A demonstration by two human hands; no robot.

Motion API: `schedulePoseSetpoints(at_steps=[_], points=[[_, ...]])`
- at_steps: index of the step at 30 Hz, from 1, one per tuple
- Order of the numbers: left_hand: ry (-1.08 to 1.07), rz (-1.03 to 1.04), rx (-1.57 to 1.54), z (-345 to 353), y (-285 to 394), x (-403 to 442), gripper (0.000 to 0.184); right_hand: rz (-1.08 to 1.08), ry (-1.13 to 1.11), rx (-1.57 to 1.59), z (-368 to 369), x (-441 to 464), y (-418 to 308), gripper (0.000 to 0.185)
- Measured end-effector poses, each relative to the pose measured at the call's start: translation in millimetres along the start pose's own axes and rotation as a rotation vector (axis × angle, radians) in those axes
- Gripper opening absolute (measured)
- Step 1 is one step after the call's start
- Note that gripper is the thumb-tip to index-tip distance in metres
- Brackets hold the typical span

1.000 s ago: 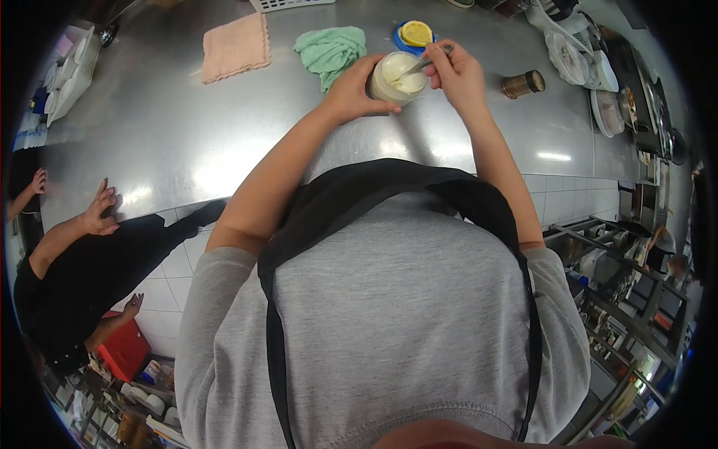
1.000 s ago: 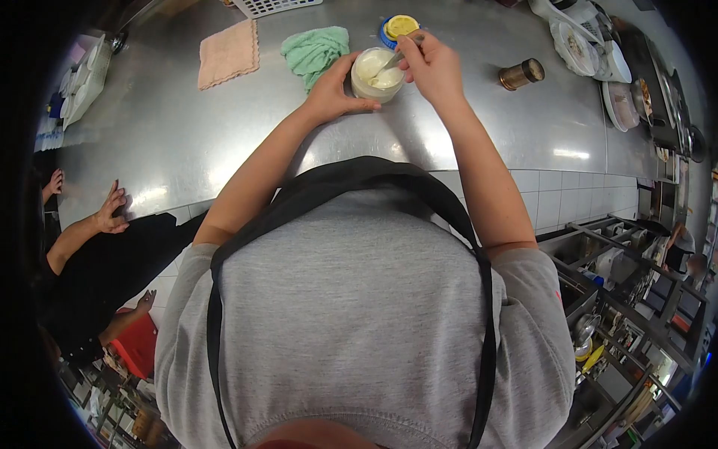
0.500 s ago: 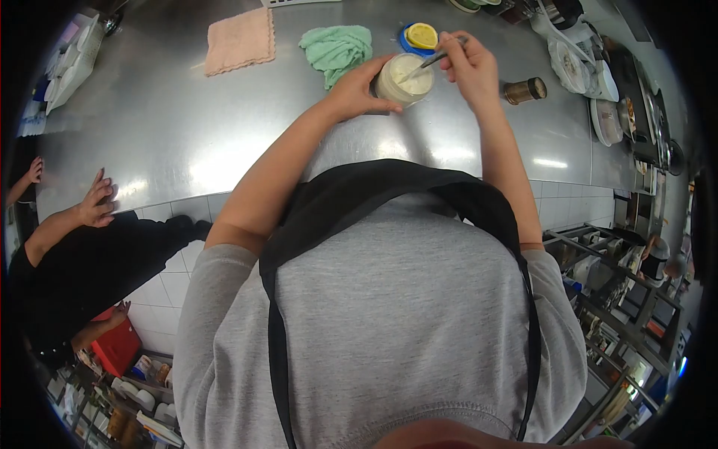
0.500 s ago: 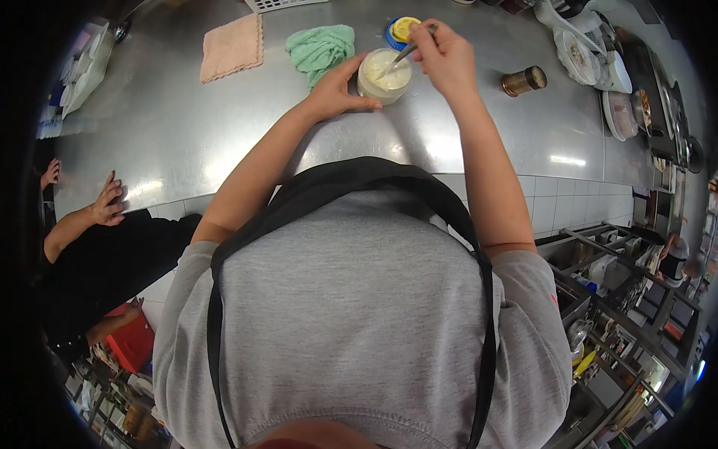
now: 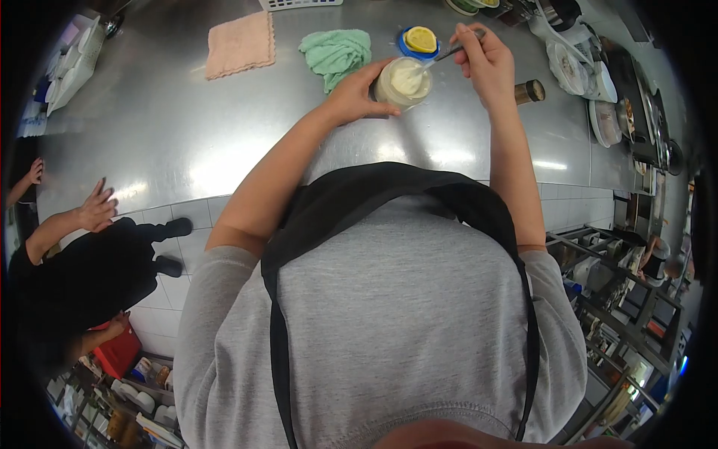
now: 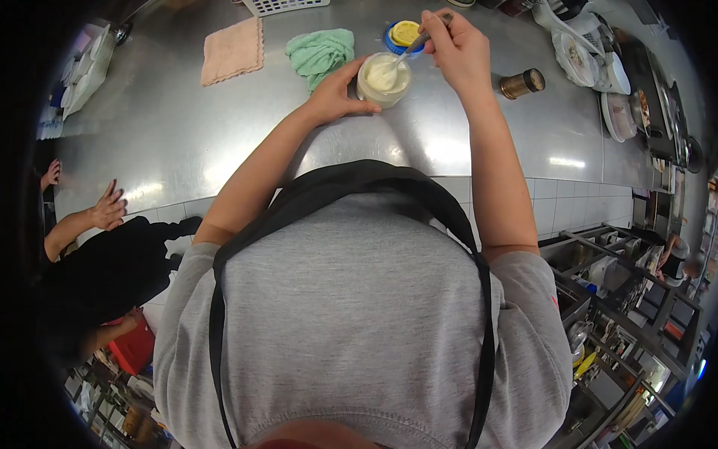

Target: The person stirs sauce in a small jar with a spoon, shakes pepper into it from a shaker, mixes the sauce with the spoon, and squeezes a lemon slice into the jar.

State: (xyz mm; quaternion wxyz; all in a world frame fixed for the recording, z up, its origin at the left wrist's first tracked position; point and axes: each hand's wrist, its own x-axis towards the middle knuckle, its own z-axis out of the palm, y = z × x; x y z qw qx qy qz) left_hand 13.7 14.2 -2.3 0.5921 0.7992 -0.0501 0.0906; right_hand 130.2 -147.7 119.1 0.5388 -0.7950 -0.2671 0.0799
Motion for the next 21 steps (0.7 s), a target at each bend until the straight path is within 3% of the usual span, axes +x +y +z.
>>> schedulePoseSetpoints(at_steps=[6, 9, 11, 14, 16, 21], points=[[0.001, 0.017, -0.067, 0.9, -1.7, 0.9, 0.095, 0.032, -0.099, -0.033, 20.8, -15.4, 19.1, 0.028], [0.007, 0.026, -0.119, 5.5, -12.0, 3.1, 0.096, 0.041, -0.012, -0.023, 3.5, -13.4, -6.8, 0.028], [0.017, 0.035, -0.042, 5.8, -13.7, 4.5, 0.099, -0.104, 0.041, -0.076, -7.1, -8.8, -18.3, 0.027], [-0.013, 0.040, 0.033, 0.2, 0.2, 2.3, 0.096, -0.122, 0.020, -0.079, 0.2, -13.9, -7.2, 0.025], [-0.004, 0.031, -0.011, 2.3, -2.2, 2.2, 0.094, -0.158, -0.113, -0.174, 13.3, -20.6, 13.0, 0.023], [-0.007, 0.014, -0.006, 1.4, -0.8, 2.3, 0.095, -0.217, -0.082, -0.094, 3.4, -15.7, -4.8, 0.022]])
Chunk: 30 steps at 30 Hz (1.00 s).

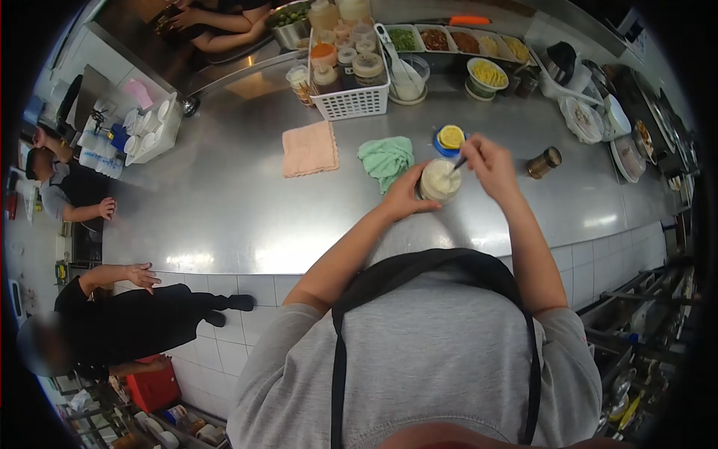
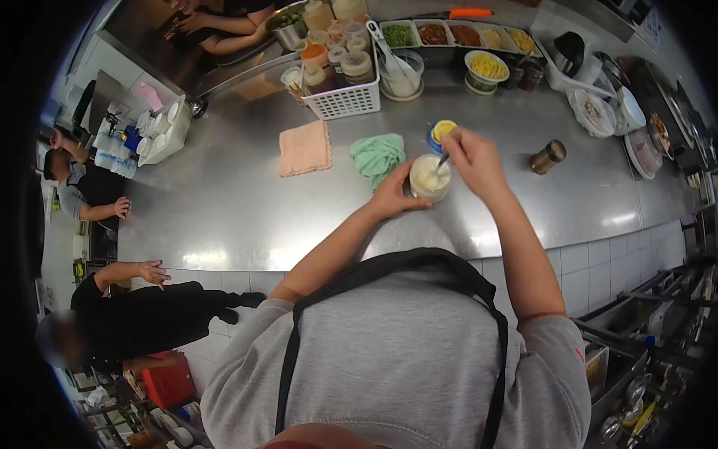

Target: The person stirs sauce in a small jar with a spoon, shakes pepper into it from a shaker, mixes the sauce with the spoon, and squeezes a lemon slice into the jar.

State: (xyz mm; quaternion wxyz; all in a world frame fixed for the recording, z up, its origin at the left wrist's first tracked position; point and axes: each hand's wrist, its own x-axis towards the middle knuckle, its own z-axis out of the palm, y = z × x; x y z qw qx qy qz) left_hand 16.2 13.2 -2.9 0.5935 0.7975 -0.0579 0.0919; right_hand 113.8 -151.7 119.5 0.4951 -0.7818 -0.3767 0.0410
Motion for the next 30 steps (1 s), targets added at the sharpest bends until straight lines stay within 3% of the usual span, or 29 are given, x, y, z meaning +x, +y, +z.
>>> schedulePoseSetpoints(at_steps=[3, 6, 8, 13, 15, 19, 23, 25, 30], points=[[0.031, -0.003, -0.099, 4.1, -0.9, -0.5, 0.097, -0.038, 0.071, -0.036, -16.5, 5.4, -9.7, 0.023], [0.051, 0.020, -0.041, 5.5, -16.9, 2.3, 0.097, 0.063, 0.060, 0.028, 3.1, -7.6, 5.8, 0.023], [0.031, 0.002, -0.048, 5.2, -6.3, 0.4, 0.096, -0.053, -0.122, -0.055, 13.1, -15.9, 13.4, 0.023], [0.060, -0.038, 0.074, 2.5, 8.6, -1.7, 0.093, -0.035, -0.074, -0.054, -13.9, -10.4, -14.0, 0.023], [0.059, -0.035, 0.079, 2.8, 7.6, -1.5, 0.093, -0.144, -0.015, -0.041, -25.2, -8.5, -27.0, 0.021], [0.063, -0.030, 0.074, 3.7, 7.5, -1.5, 0.094, -0.175, -0.052, -0.165, -20.0, -8.4, -9.9, 0.021], [0.039, -0.053, 0.016, 2.6, 7.0, -0.2, 0.094, -0.094, -0.115, -0.106, 5.2, -21.6, 19.4, 0.022], [0.026, -0.027, 0.003, 2.9, 2.2, -0.8, 0.094, 0.133, -0.137, 0.110, 6.1, -24.6, 16.4, 0.023], [0.025, -0.044, 0.003, 2.5, 5.3, -0.8, 0.093, 0.072, 0.008, 0.106, -5.4, -9.7, 6.7, 0.025]])
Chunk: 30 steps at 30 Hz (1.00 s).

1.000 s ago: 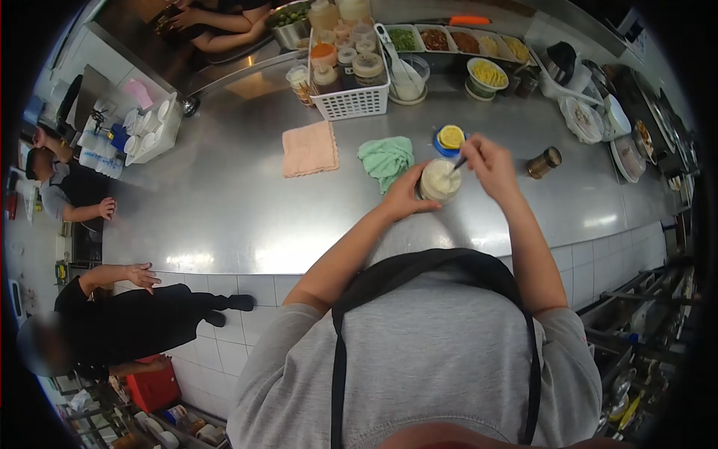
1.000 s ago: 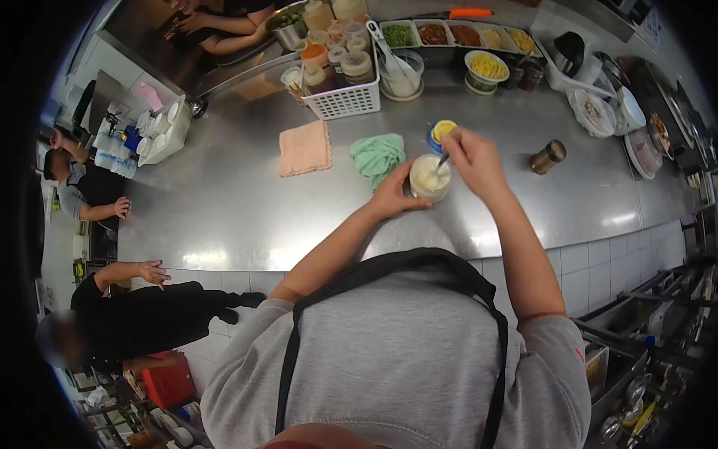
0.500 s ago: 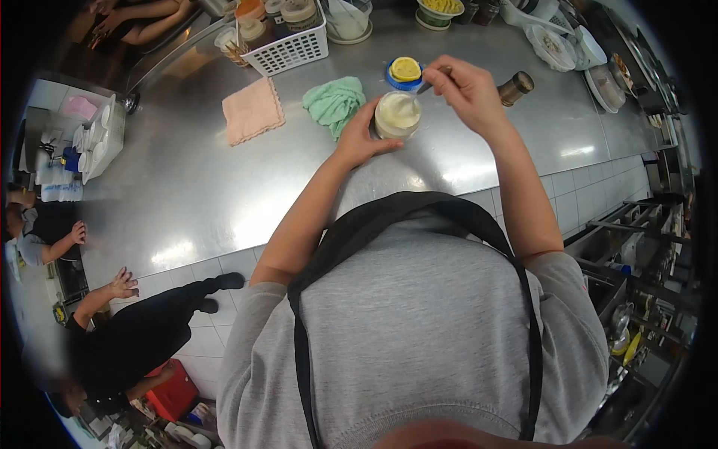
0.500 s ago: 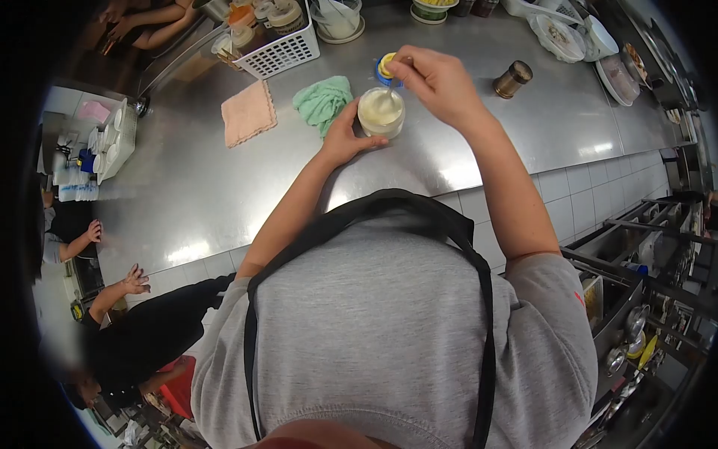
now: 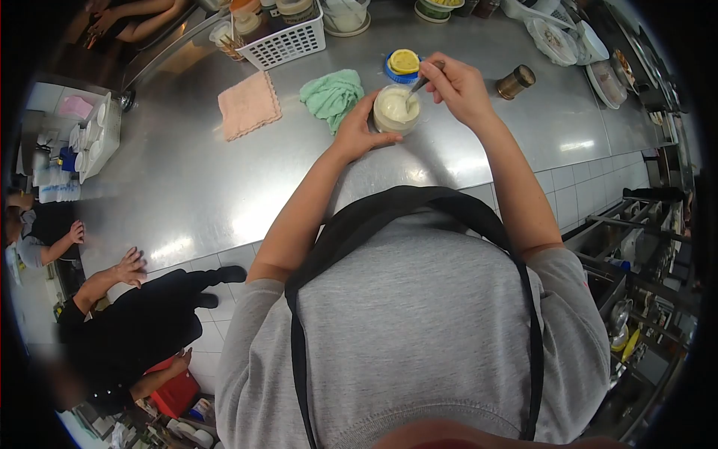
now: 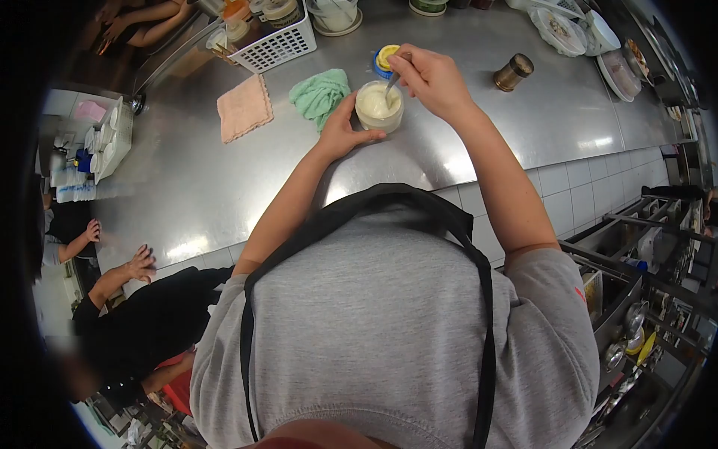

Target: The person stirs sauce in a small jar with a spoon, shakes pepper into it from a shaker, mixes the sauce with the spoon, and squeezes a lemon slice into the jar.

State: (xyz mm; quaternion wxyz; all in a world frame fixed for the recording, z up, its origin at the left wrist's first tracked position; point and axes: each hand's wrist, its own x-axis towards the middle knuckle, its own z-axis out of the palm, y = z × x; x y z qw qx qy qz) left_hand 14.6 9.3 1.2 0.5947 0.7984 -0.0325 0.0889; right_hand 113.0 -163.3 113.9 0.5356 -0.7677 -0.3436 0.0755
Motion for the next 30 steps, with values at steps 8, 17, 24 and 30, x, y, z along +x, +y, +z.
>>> schedulePoseSetpoints(at_steps=[8, 17, 24, 30], points=[[-0.008, 0.001, 0.033, -1.3, 2.5, -0.6, 0.091, 0.239, -0.082, 0.071, 11.6, -8.2, 18.3, 0.027], [0.010, 0.023, 0.037, 0.4, 0.2, 0.5, 0.090, 0.119, -0.066, -0.107, 10.7, -8.7, 22.8, 0.027], [0.003, 0.024, 0.060, 2.9, -3.9, 1.6, 0.091, 0.265, 0.091, 0.185, -3.6, -15.7, 39.2, 0.031], [0.007, -0.030, 0.099, 1.6, -2.8, 0.4, 0.092, 0.036, 0.863, 0.051, -61.4, -38.1, 92.9, 0.061]])
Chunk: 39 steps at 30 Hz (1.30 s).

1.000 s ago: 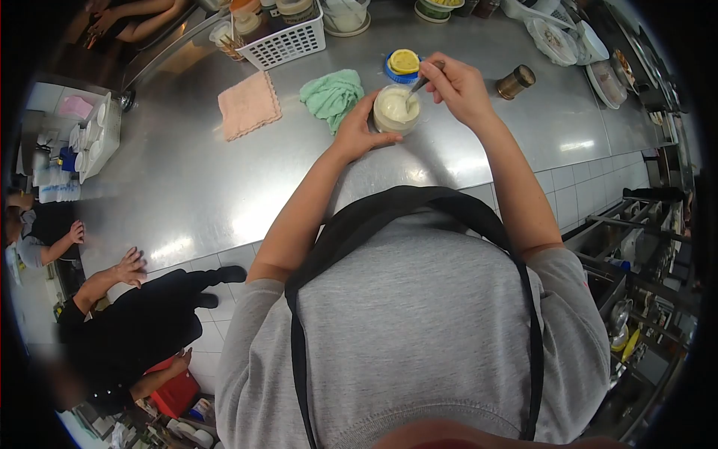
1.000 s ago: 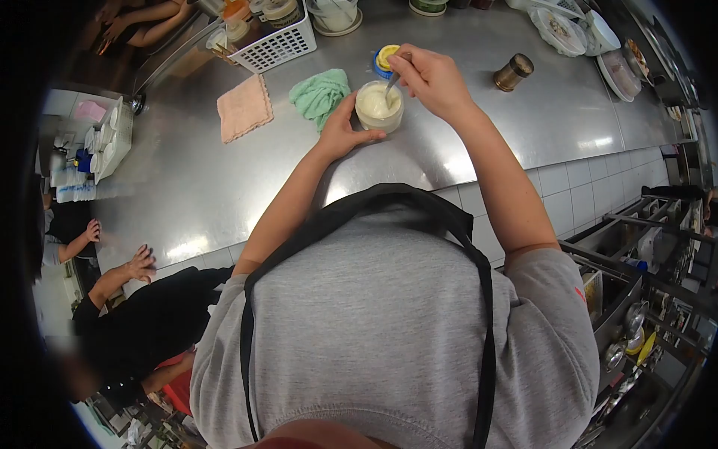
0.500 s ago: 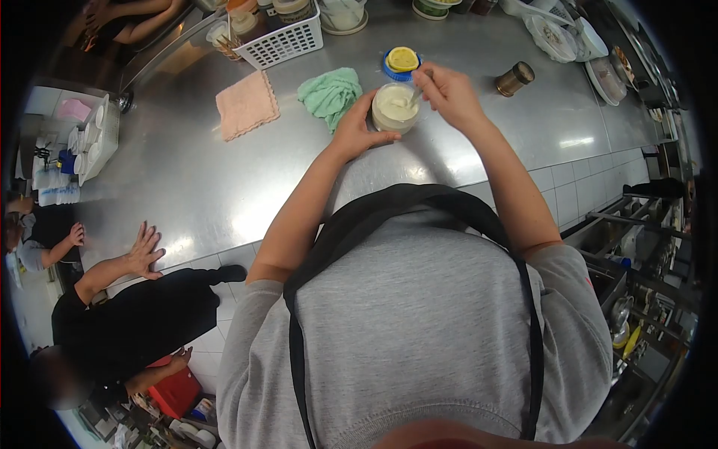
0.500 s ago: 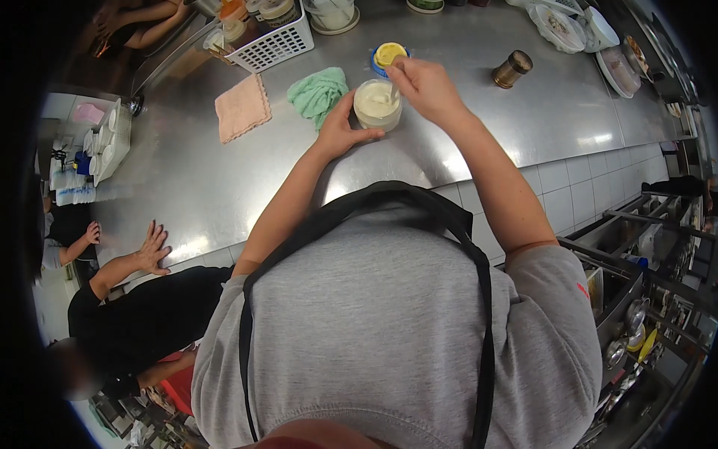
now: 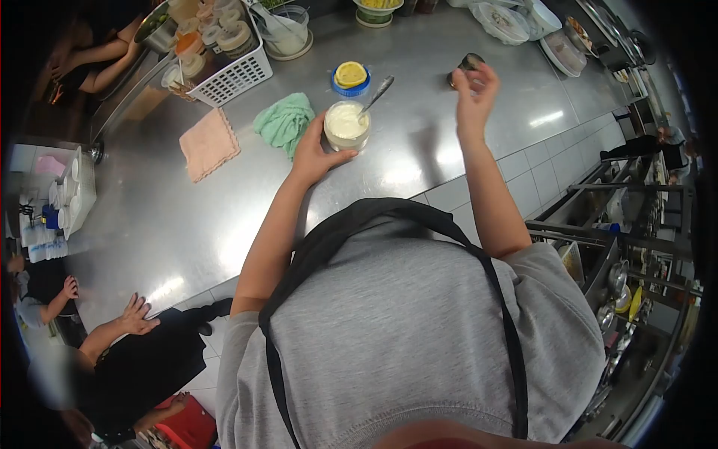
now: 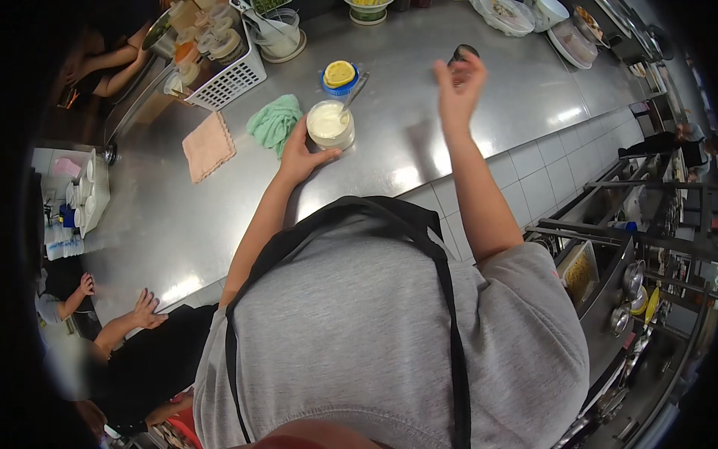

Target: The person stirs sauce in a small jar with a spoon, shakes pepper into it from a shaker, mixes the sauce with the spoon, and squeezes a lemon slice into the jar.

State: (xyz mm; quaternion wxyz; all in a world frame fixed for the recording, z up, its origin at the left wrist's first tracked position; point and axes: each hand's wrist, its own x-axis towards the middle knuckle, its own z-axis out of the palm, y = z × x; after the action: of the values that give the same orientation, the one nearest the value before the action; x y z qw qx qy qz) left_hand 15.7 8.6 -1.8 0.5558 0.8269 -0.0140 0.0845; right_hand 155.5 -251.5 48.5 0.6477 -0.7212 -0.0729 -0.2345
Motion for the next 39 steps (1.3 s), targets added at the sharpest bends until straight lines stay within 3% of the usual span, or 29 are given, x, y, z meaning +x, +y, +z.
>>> schedulePoseSetpoints(at_steps=[1, 5, 7, 12, 15, 17, 18, 22, 24, 25, 28, 29, 31, 33, 39], points=[[-0.001, -0.001, -0.001, 0.4, 0.1, -0.1, 0.092, 0.028, 0.141, -0.081, -12.9, 8.1, 14.4, 0.074], [0.006, 0.002, -0.007, 0.9, 1.8, 0.7, 0.091, 0.124, 0.164, -0.368, -37.1, 36.9, 74.3, 0.089], [0.017, 0.013, -0.002, 1.4, 4.3, 1.1, 0.091, 0.116, -0.093, -0.277, -40.2, 55.1, 94.6, 0.090], [0.078, 0.013, 0.031, 4.4, 7.6, 0.0, 0.089, 0.204, -0.331, -0.134, -45.5, 63.2, 100.0, 0.095], [0.113, -0.016, 0.062, 6.0, 9.4, -0.2, 0.089, 0.148, -0.274, -0.073, -40.0, 35.3, 89.3, 0.089], [0.145, -0.017, 0.077, 8.8, 10.8, 1.0, 0.088, 0.097, -0.181, -0.413, -37.3, 21.0, 79.4, 0.080], [0.172, -0.014, 0.094, 10.6, 11.4, 2.9, 0.088, 0.053, -0.138, -0.423, -32.3, 16.4, 72.4, 0.070], [0.272, -0.003, 0.154, 27.8, 6.7, 12.9, 0.087, 0.064, -0.257, -0.459, -25.9, 17.6, 64.2, 0.065], [0.336, -0.055, 0.352, 32.0, 13.2, 16.5, 0.088, 0.178, -0.380, -0.084, -18.2, 9.0, 48.2, 0.057], [0.345, -0.060, 0.354, 31.0, 14.5, 17.0, 0.088, 0.175, -0.390, -0.081, -12.8, 7.5, 42.7, 0.057], [0.332, -0.020, 0.399, 29.1, 9.6, 13.5, 0.089, -0.114, -0.464, -0.236, 1.3, -5.1, 3.8, 0.050], [0.333, 0.054, 0.341, 26.9, 4.9, 12.9, 0.088, -0.109, -0.468, -0.234, 6.7, -5.0, -13.7, 0.050], [0.333, 0.123, 0.283, 25.2, 0.5, 12.1, 0.087, -0.426, -0.482, -0.430, 14.9, -4.5, -39.8, 0.050], [0.315, 0.135, 0.247, 24.0, -2.0, 11.3, 0.084, -0.426, -0.515, -0.425, 24.2, -7.0, -54.3, 0.053], [0.302, 0.121, 0.186, 23.9, -6.9, 11.1, 0.083, -0.870, -0.676, -0.694, 49.1, -3.7, -71.7, 0.050]])
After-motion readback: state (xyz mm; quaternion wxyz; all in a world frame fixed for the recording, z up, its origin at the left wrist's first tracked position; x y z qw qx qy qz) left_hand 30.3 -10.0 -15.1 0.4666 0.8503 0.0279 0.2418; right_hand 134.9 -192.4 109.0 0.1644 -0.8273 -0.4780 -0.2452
